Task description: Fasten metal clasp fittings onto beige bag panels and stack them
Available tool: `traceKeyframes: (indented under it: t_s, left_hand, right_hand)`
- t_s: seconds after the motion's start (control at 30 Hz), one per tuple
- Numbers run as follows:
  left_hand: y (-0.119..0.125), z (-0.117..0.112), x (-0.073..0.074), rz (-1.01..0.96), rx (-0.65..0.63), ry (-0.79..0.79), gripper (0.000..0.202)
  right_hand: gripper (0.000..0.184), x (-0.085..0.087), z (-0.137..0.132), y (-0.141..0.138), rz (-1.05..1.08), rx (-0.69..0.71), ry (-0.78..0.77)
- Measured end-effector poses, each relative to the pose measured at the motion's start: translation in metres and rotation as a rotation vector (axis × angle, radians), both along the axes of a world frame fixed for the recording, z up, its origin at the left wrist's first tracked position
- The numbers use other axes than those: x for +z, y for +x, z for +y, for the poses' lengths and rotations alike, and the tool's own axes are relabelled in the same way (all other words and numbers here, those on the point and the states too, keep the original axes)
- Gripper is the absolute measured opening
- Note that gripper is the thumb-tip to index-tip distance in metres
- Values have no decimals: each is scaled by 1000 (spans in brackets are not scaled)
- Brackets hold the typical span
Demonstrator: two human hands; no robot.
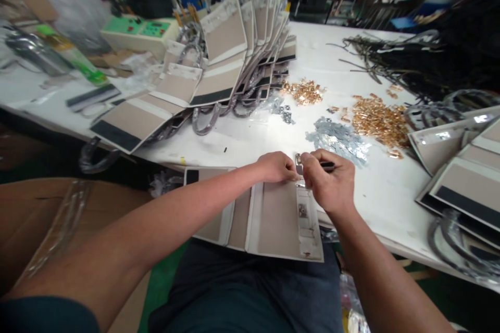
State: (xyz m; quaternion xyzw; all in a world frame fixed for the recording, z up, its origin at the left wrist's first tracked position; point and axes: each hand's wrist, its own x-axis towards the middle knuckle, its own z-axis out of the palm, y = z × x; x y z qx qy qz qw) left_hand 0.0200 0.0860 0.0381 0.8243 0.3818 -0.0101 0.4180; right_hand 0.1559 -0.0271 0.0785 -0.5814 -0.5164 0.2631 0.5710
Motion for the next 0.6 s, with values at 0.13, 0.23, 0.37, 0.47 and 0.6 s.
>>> traceKeyframes:
  t_s: [0.13,0.23,0.37,0.47,0.6]
  left_hand:
    - [-1,0,2,-2,-6,-9,23]
    - [-1,-1,3,-2,-15,-13,21]
    - [-2,0,4,-5,-15,-32,22]
    - [-3,1,4,-13,-45,-13,26]
    - [-3,1,3,-14,-48,-15,24]
  right_hand:
    - [42,-3,5,-4,-94,23,-44]
    - [40,0,5,-5,-148,34,-64]
    - [41,5,3,-8,-120,60,8]
    - [35,2,3,-11,-165,58,-15]
    - [39,-2,3,-6,-174,61,-17]
